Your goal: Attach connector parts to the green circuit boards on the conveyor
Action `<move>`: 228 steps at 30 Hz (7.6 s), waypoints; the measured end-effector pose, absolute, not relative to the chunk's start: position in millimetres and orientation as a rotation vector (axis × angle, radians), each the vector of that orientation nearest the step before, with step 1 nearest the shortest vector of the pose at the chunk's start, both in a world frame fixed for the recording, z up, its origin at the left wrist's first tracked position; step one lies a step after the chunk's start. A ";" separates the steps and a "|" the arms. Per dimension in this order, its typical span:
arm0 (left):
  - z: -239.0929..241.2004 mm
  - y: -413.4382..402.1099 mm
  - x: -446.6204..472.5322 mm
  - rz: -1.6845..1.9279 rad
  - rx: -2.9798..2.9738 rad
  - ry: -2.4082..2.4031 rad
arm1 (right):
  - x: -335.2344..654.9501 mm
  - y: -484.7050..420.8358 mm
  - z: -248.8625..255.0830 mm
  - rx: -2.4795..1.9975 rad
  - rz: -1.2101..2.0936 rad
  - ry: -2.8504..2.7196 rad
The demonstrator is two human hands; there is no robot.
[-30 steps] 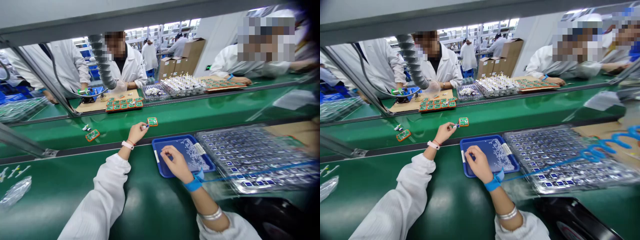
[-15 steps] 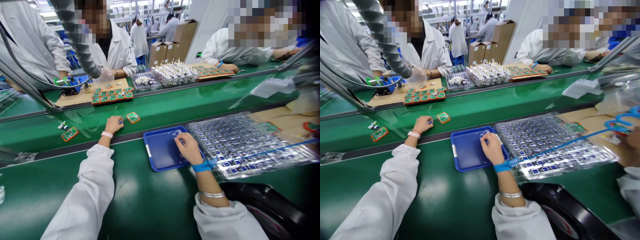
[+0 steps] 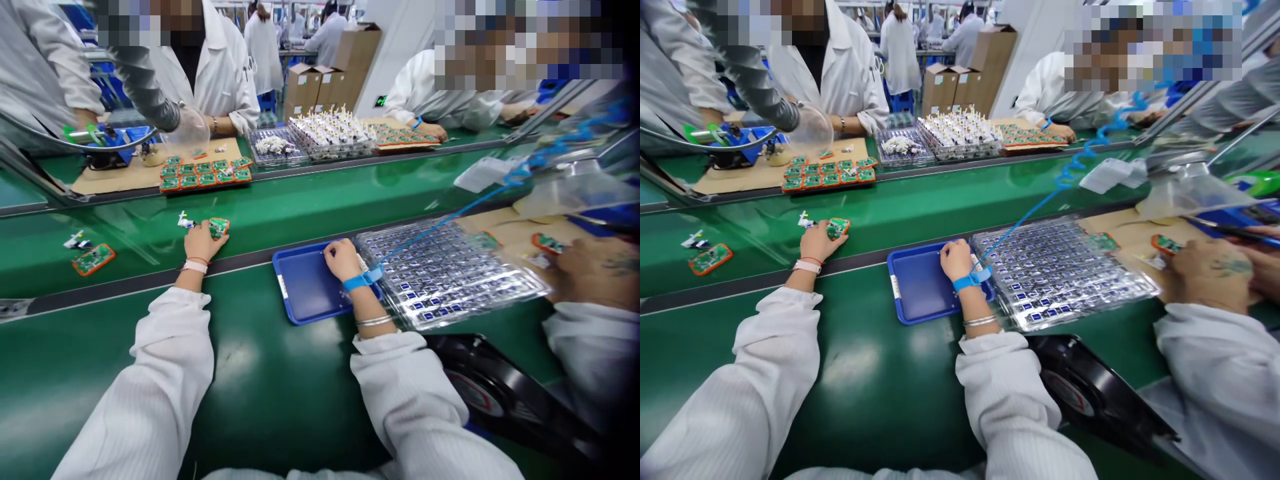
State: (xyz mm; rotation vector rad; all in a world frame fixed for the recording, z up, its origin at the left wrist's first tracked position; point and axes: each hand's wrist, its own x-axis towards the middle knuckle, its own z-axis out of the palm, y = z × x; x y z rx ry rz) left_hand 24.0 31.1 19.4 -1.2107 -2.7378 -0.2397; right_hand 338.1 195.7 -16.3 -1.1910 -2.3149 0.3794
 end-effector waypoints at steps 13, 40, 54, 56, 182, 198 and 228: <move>12.5 -19.2 27.3 -1.376 -1.306 -2.611 | 335.4 211.3 -27.4 -1.280 0.425 -2.493; 14.0 -149.0 149.8 -1.080 -2.264 -2.363 | 317.3 165.7 21.4 -1.508 0.467 -2.626; 10.7 -115.5 164.2 -1.682 -1.875 -2.470 | 285.0 0.4 -6.0 -0.348 1.208 -2.375; 7.9 -118.1 162.3 -1.714 -1.864 -2.476 | 287.8 3.8 -6.3 -0.347 1.205 -2.402; 13.9 -136.0 155.9 -0.856 -2.217 -2.384 | 271.1 10.4 -1.8 -0.315 1.310 -2.172; 58.2 -55.0 44.7 -2.138 -1.098 -2.243 | 334.3 180.5 13.8 -1.087 0.686 -1.984; 49.6 -51.5 79.8 -0.888 -1.825 -2.142 | 358.1 193.6 -3.7 -1.078 0.372 -2.434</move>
